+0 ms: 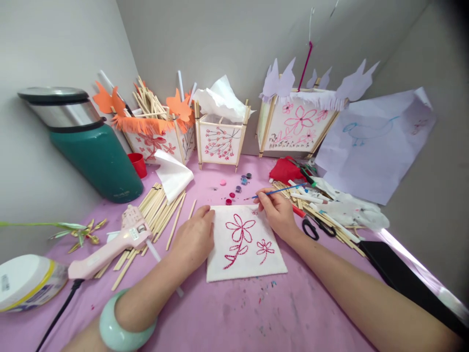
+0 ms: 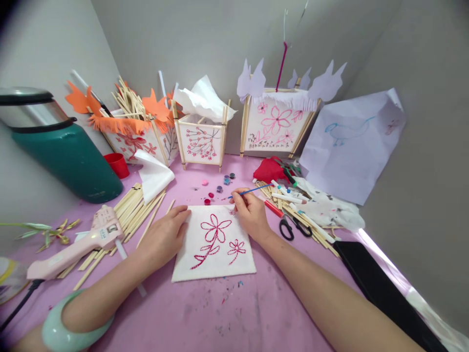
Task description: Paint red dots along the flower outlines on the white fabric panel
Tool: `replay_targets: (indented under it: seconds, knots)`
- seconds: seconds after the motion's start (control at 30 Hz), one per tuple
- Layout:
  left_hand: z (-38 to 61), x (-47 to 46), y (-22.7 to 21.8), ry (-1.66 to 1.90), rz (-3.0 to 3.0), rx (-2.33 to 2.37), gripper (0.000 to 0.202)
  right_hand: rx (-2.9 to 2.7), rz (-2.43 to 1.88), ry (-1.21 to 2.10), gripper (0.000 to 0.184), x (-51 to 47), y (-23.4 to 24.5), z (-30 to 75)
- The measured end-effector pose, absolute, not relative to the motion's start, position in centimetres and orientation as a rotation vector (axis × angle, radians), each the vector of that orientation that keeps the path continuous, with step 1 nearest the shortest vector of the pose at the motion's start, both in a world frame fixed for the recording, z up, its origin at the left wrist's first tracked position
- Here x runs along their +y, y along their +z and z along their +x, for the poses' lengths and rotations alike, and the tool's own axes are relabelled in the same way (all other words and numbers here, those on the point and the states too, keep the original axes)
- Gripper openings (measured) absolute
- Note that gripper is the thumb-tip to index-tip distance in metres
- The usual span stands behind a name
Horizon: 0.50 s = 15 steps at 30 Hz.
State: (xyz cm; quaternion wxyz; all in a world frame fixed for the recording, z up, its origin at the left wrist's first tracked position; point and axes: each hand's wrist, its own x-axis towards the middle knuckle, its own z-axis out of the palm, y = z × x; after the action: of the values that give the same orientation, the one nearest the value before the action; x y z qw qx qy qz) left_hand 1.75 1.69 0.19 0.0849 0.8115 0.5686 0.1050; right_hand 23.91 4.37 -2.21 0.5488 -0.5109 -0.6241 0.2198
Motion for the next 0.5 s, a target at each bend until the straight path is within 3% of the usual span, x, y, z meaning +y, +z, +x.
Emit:
replay_targets:
  seconds: [0.5]
  knots:
    - [1.8,1.5,0.2,0.318,2.424,1.707,0.036,-1.789,-1.261,0.213,0.022,5.8,-1.1,20.3]
